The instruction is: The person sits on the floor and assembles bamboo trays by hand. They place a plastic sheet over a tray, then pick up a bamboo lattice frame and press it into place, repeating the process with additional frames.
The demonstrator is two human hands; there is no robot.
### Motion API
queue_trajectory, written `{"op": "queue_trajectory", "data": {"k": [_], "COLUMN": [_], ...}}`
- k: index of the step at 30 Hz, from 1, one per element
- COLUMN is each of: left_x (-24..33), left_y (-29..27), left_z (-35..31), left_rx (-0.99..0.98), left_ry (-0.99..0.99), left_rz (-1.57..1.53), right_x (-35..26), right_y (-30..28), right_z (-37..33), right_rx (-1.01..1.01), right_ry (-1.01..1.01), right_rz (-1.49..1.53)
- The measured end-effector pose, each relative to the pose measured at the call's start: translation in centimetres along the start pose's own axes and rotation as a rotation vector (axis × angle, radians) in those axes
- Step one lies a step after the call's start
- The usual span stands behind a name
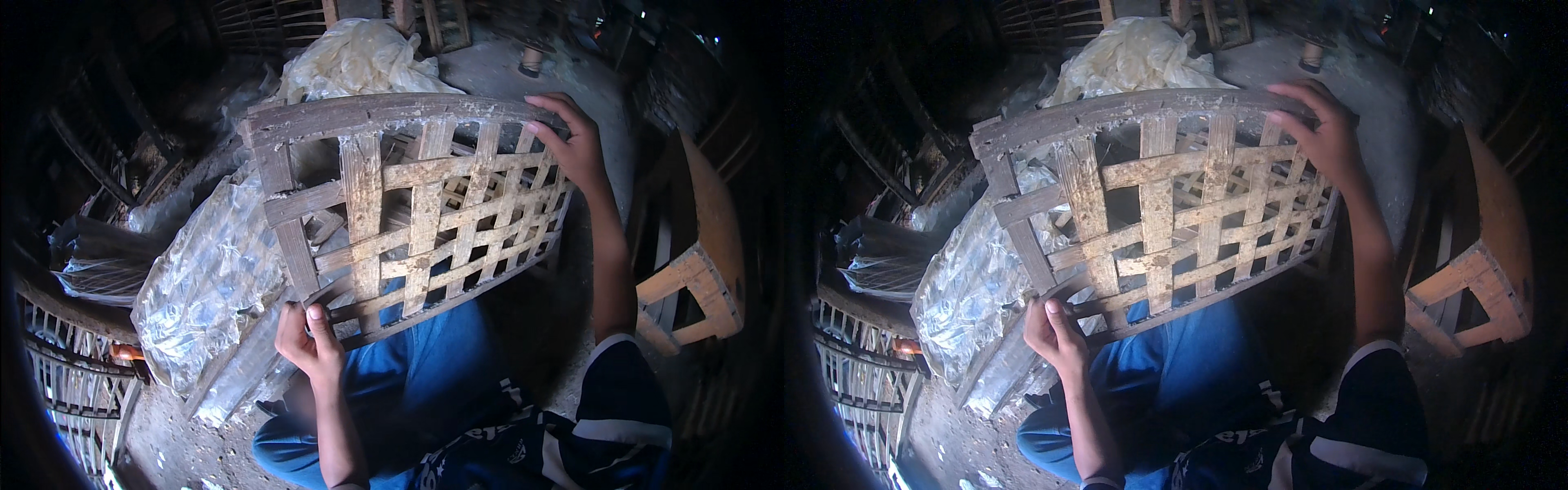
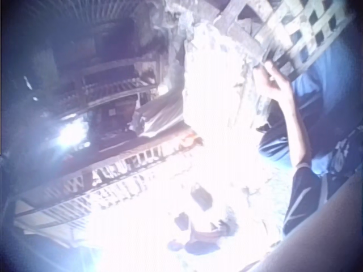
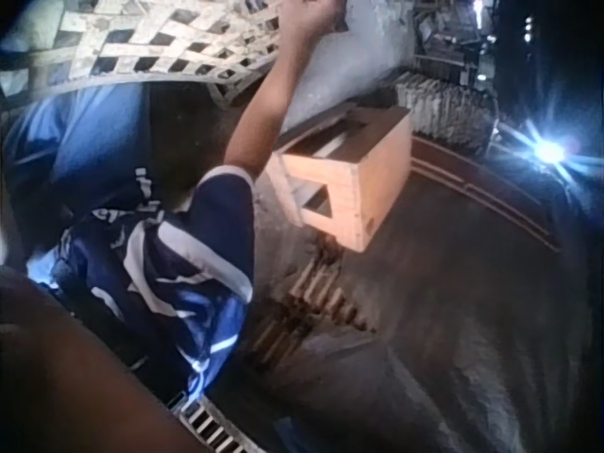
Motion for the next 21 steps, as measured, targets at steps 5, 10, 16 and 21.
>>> {"op": "queue_trajectory", "data": {"k": [5,10,16,21], "left_x": [-1.2,-1.3,-1.6,-2.4], "left_y": [-0.3,0.0,-0.1,-0.2], "left_z": [-0.3,-0.2,-0.3,-0.3], "left_rx": [0.001,-0.016,0.003,-0.003], "left_ry": [-0.049,-0.032,-0.112,-0.099], "left_rz": [-0.018,-0.029,-0.061,-0.05], "right_x": [3.0,7.0,8.3,10.7], "right_y": [-1.2,-2.5,-2.6,-3.6], "right_z": [0.1,-0.6,-1.4,-4.1], "right_rx": [-0.069,-0.055,-0.026,0.155], "right_ry": [-0.015,-0.029,-0.011,0.101], "right_rz": [-0.045,-0.148,-0.187,-0.307]}}
Point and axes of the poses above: each hand's wrist, its own z-axis towards the middle knuckle, its own y-axis out of the palm, x = y × z, the point moved 7 cm from there along z, towards the middle knuckle, and after that the axes turned 1 degree about -z, right-handed, at the moved point
